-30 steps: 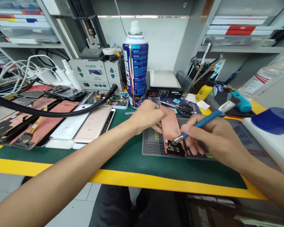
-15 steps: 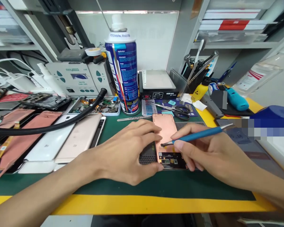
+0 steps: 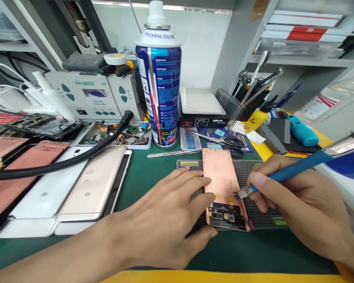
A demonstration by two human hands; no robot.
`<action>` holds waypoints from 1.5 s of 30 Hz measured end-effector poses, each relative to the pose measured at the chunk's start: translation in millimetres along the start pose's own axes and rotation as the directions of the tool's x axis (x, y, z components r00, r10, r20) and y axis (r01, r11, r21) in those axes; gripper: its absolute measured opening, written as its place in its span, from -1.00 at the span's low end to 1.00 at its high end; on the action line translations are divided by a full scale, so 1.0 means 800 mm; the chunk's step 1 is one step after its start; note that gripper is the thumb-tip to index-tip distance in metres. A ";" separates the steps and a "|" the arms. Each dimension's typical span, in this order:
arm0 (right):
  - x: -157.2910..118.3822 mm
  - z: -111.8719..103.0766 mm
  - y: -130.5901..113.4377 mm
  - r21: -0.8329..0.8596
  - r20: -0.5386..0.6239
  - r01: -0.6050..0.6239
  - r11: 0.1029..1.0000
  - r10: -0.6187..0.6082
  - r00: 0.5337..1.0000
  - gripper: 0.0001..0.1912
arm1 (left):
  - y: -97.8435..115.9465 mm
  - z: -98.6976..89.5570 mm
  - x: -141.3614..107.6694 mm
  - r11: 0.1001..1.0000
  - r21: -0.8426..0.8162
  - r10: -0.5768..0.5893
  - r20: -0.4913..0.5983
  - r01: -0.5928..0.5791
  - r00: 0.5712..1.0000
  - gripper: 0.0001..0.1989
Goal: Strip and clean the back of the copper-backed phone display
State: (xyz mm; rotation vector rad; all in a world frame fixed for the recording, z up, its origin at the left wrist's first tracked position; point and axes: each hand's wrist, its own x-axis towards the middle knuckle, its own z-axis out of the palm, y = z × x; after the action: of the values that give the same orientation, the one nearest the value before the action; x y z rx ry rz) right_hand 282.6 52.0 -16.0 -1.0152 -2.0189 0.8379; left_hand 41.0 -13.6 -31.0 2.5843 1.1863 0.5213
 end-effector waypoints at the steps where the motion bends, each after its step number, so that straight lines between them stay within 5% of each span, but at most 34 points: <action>1: 0.000 0.000 0.001 -0.001 -0.001 0.002 1.000 -0.002 1.000 -0.56 | 0.001 0.002 0.000 1.000 0.004 0.014 0.000 -0.014 1.000 -0.60; 11: 0.007 -0.006 0.012 0.103 -0.069 -0.109 0.989 0.116 0.991 -0.57 | 0.010 0.011 0.004 0.997 -0.009 0.078 -0.120 -0.080 0.990 -0.67; 15: 0.023 -0.011 0.019 0.246 -0.202 -0.104 0.964 0.156 0.967 -0.67 | -0.023 -0.004 0.009 0.980 0.113 -0.124 -0.293 0.164 0.948 -0.71; 18: 0.034 -0.015 0.022 0.296 -0.288 -0.077 0.952 0.166 0.943 -0.69 | -0.049 -0.019 0.015 0.842 0.317 -0.380 -0.227 0.437 0.897 -0.65; 25: 0.043 -0.020 0.020 0.327 -0.343 -0.049 0.944 0.167 0.924 -0.67 | -0.044 -0.050 0.009 0.822 0.385 -0.414 -0.105 0.420 0.904 -0.76; 30: 0.041 -0.021 0.021 0.329 -0.355 -0.023 0.944 0.147 0.923 -0.66 | -0.021 -0.072 -0.021 0.756 0.311 -0.551 -0.173 0.576 0.816 -0.86; 34: 0.040 -0.019 0.025 0.315 -0.351 -0.012 0.949 0.128 0.928 -0.66 | -0.008 -0.068 -0.027 0.718 0.271 -0.615 -0.183 0.641 0.767 -0.84; 45: 0.046 -0.019 0.036 0.249 -0.378 -0.005 0.969 0.102 0.920 -0.64 | -0.030 -0.036 0.094 0.748 0.469 -0.478 -0.110 0.469 0.872 -0.72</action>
State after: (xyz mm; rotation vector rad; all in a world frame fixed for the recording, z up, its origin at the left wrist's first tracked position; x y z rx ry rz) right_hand 289.9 100.7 -19.5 -1.0079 -1.5180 0.8153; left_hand 58.4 61.4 2.2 2.4701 2.1118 0.0875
